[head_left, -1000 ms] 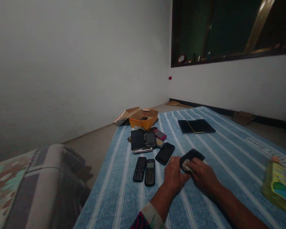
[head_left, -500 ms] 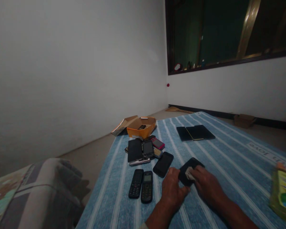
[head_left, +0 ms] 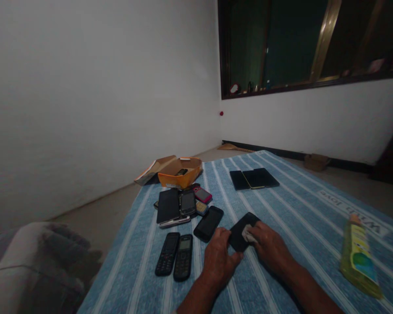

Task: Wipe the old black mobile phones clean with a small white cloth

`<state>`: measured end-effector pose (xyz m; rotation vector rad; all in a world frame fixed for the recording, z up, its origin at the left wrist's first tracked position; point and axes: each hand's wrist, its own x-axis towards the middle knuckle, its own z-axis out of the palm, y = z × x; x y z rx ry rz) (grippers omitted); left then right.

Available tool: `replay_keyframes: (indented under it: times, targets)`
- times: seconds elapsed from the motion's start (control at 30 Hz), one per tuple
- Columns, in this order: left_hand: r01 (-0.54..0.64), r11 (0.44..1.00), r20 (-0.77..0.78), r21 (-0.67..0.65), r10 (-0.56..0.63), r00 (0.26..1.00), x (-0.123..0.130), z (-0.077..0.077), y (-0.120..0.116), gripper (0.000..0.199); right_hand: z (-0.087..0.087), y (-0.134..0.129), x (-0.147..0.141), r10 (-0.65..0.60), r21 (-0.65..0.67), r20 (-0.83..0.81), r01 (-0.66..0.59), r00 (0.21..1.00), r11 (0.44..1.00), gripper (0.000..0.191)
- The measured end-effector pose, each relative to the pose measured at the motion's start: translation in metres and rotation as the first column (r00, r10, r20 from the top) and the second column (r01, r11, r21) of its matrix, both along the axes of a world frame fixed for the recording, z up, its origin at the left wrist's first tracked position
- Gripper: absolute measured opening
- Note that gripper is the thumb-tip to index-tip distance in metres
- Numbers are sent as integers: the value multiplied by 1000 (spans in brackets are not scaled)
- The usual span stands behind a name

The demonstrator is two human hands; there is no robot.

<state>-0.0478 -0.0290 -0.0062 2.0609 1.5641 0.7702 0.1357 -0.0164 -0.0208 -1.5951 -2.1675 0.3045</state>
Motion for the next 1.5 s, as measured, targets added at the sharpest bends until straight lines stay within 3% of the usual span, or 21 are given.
replay_keyframes:
  times: [0.1,0.4,0.57,0.7,0.97,1.2,1.4,1.5]
  targets:
    - [12,1000,11,14,-13,1000,0,0,1,36,1,3,3,-32,5,-5,32,999,999,36]
    - [29,999,-6,45,-29,1000,0,-2,6,24,15,-17,-23,165,18,-12,-165,986,986,25]
    - [17,999,-15,27,-16,1000,1,-2,7,39,18,-8,-4,95,-5,5,-95,995,995,27]
    - [18,999,-15,27,-17,1000,1,0,5,39,17,-1,7,30,-13,32,-29,999,999,28]
    - [31,999,-34,43,-30,999,0,-3,8,40,17,-8,-9,146,1,57,-147,988,989,26]
    - [29,999,-36,41,-27,999,1,-2,10,39,20,0,4,-37,-5,101,38,994,999,25]
    - [37,996,-33,76,-34,999,0,-5,9,36,22,-11,-14,137,2,91,-138,986,990,23]
    - [35,996,-28,78,-33,999,0,-6,9,38,21,-9,-8,123,-3,84,-124,989,992,29]
